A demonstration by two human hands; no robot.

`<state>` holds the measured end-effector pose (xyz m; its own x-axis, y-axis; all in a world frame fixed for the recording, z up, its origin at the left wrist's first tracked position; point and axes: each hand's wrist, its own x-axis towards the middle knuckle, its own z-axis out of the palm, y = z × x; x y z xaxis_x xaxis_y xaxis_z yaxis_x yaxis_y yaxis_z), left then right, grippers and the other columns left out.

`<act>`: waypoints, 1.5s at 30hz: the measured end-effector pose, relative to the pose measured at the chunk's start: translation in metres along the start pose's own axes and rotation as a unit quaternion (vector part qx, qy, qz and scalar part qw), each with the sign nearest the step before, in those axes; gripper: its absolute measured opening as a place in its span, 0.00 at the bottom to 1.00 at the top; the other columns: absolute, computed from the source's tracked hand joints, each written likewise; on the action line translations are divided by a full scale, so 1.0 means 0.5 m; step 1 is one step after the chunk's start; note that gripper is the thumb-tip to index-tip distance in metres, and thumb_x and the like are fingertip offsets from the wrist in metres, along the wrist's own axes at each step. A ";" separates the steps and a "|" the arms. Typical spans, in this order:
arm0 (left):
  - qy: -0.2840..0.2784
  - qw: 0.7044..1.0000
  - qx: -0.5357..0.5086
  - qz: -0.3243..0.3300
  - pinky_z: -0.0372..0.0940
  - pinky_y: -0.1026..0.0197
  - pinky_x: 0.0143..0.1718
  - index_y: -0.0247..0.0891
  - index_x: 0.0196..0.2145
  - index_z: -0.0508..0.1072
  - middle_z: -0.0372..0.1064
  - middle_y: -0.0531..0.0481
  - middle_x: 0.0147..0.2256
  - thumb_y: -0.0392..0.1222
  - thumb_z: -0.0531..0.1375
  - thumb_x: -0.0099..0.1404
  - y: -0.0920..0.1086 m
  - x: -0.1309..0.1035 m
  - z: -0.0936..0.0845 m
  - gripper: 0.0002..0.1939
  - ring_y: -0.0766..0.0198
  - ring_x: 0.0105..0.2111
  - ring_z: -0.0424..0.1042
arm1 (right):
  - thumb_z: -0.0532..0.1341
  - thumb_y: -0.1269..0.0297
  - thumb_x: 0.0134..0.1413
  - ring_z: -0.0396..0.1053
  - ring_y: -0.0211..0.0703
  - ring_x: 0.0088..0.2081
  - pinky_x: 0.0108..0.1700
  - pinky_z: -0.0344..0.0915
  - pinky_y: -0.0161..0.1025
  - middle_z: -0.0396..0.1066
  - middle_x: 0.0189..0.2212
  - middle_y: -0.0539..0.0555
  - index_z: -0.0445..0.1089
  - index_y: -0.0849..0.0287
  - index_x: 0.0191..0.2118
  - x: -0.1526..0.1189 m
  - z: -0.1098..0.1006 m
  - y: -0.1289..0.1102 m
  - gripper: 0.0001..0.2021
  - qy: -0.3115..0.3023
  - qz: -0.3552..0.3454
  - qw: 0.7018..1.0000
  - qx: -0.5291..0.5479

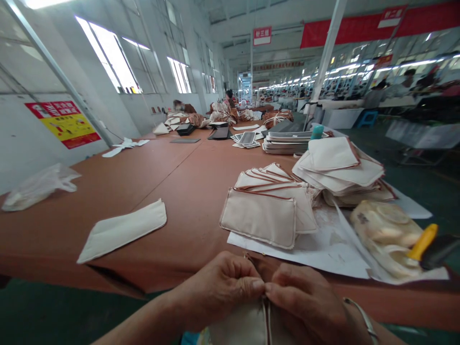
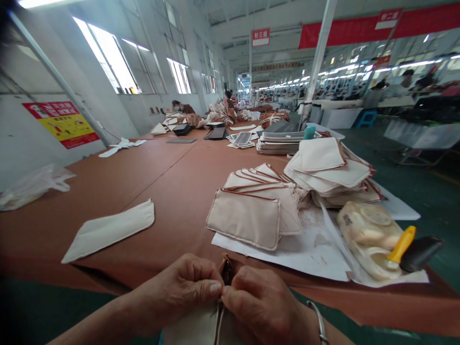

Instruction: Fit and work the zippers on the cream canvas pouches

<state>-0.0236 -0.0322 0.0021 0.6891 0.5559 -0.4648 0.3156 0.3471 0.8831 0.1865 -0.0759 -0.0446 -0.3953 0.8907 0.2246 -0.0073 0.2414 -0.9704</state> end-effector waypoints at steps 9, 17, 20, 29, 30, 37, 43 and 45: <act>0.003 0.975 0.194 0.104 0.47 0.68 0.23 0.34 0.30 0.68 0.53 0.57 0.24 0.56 0.53 0.68 0.017 -0.018 0.004 0.21 0.71 0.24 0.50 | 0.50 0.56 0.67 0.64 0.41 0.33 0.36 0.61 0.36 0.67 0.31 0.53 0.68 0.60 0.33 0.010 -0.011 -0.036 0.16 -0.028 0.043 0.998 -0.025; -0.019 0.978 0.135 0.159 0.48 0.67 0.23 0.35 0.28 0.64 0.55 0.55 0.25 0.55 0.54 0.68 0.006 -0.018 0.008 0.20 0.70 0.24 0.52 | 0.57 0.50 0.61 0.49 0.34 0.26 0.26 0.47 0.32 0.53 0.24 0.47 0.60 0.61 0.27 0.024 -0.005 -0.033 0.19 -0.130 0.094 0.981 0.107; -0.032 0.988 -0.016 0.148 0.47 0.67 0.23 0.35 0.28 0.63 0.55 0.55 0.25 0.56 0.59 0.64 -0.020 -0.003 0.015 0.20 0.71 0.23 0.50 | 0.58 0.50 0.60 0.48 0.34 0.26 0.26 0.46 0.33 0.54 0.24 0.47 0.59 0.60 0.26 0.013 0.011 -0.014 0.20 -0.095 0.082 0.984 0.127; -0.064 0.991 0.002 0.117 0.45 0.68 0.23 0.32 0.31 0.68 0.55 0.56 0.24 0.52 0.64 0.61 -0.014 -0.021 -0.053 0.18 0.71 0.24 0.50 | 0.56 0.53 0.63 0.52 0.36 0.29 0.28 0.49 0.33 0.56 0.28 0.49 0.63 0.61 0.31 -0.001 -0.028 -0.026 0.16 -0.110 0.085 0.985 0.098; -0.063 0.990 0.037 0.123 0.46 0.68 0.24 0.31 0.31 0.69 0.56 0.55 0.25 0.52 0.64 0.61 -0.004 -0.030 -0.060 0.18 0.71 0.25 0.51 | 0.56 0.52 0.63 0.52 0.36 0.29 0.28 0.49 0.33 0.56 0.28 0.49 0.63 0.61 0.31 0.001 -0.036 -0.026 0.16 -0.122 0.092 0.984 0.091; 0.030 0.947 0.252 0.196 0.53 0.68 0.29 0.34 0.31 0.69 0.60 0.54 0.28 0.52 0.56 0.67 0.064 -0.047 -0.029 0.17 0.68 0.28 0.56 | 0.52 0.49 0.64 0.53 0.37 0.30 0.33 0.53 0.35 0.57 0.28 0.49 0.67 0.62 0.33 0.080 -0.037 -0.074 0.20 -0.215 0.025 0.976 -0.008; -0.039 0.977 0.207 0.045 0.52 0.68 0.28 0.32 0.35 0.72 0.59 0.55 0.28 0.58 0.61 0.61 0.043 -0.079 -0.142 0.22 0.67 0.28 0.56 | 0.56 0.53 0.63 0.56 0.36 0.26 0.29 0.52 0.34 0.57 0.24 0.48 0.64 0.61 0.25 0.097 -0.106 -0.084 0.20 -0.149 -0.031 0.980 -0.127; -0.007 0.969 0.246 0.029 0.49 0.69 0.26 0.32 0.30 0.71 0.56 0.56 0.25 0.59 0.62 0.60 0.022 -0.090 -0.179 0.23 0.68 0.26 0.54 | 0.56 0.53 0.64 0.58 0.36 0.27 0.29 0.53 0.33 0.59 0.25 0.49 0.67 0.62 0.25 0.092 -0.137 -0.060 0.20 -0.155 0.002 0.974 -0.166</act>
<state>-0.1093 0.0144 0.0270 0.7234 0.5516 -0.4151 0.5460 -0.0892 0.8330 0.2314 -0.0156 0.0010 -0.6530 0.7453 0.1344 0.2710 0.3957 -0.8775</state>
